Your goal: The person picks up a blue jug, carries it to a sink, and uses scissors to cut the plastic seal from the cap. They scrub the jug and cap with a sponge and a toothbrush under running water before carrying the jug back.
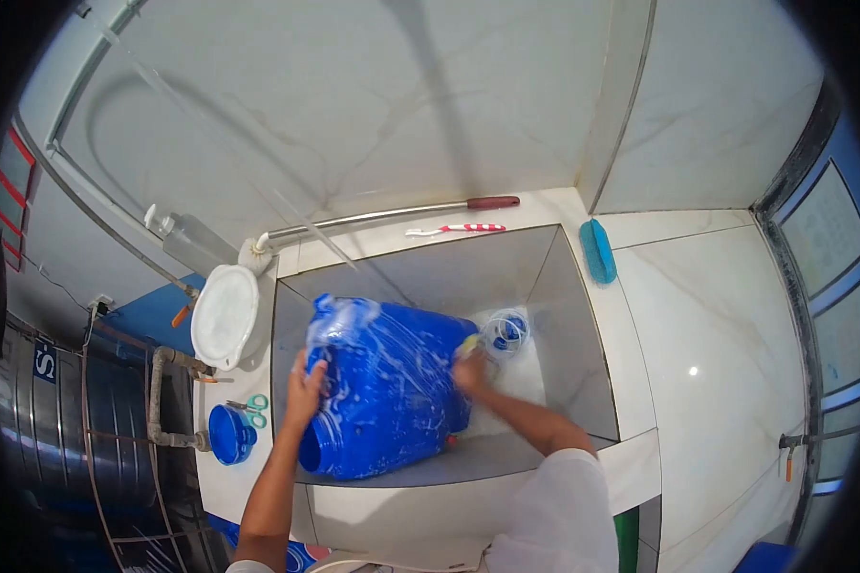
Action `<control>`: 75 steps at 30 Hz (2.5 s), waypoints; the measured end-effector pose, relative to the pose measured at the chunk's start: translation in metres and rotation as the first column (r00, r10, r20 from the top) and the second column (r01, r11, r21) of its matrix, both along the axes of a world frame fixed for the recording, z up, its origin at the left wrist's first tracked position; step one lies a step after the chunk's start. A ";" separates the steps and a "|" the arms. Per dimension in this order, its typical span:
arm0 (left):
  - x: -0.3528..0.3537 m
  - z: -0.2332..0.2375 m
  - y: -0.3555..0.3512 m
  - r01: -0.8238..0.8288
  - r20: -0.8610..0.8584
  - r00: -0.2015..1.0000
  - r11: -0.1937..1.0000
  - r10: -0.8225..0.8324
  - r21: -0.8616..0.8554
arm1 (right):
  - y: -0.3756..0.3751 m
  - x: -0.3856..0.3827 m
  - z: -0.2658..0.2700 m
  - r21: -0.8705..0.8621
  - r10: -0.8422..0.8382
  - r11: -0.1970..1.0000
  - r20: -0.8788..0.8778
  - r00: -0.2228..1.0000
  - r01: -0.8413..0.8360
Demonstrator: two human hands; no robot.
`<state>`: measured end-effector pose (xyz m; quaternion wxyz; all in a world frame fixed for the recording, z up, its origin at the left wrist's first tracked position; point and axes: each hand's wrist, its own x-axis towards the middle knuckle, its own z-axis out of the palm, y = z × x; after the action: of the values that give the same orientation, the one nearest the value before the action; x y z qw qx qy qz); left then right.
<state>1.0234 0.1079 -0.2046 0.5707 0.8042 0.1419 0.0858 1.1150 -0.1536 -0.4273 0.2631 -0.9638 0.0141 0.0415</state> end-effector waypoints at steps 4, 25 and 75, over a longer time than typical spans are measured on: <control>0.005 -0.033 0.033 -0.094 -0.064 0.994 0.994 0.090 -0.062 | 0.089 -0.079 0.139 0.589 0.136 0.687 0.472 0.871 -0.426; 0.069 -0.003 -0.052 -0.331 0.019 0.941 0.931 0.338 -0.155 | -0.020 0.013 0.308 0.272 0.683 0.695 0.038 0.729 -0.665; -0.246 0.178 -0.095 0.378 -0.095 0.542 0.140 -0.835 0.915 | -0.001 -0.151 0.280 -0.397 0.379 0.844 -0.033 0.925 -0.360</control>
<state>0.7771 0.0131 -0.0267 0.0753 0.9060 -0.4095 0.0758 0.9640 -0.1542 -0.1475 0.0501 -0.9821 -0.1698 0.0650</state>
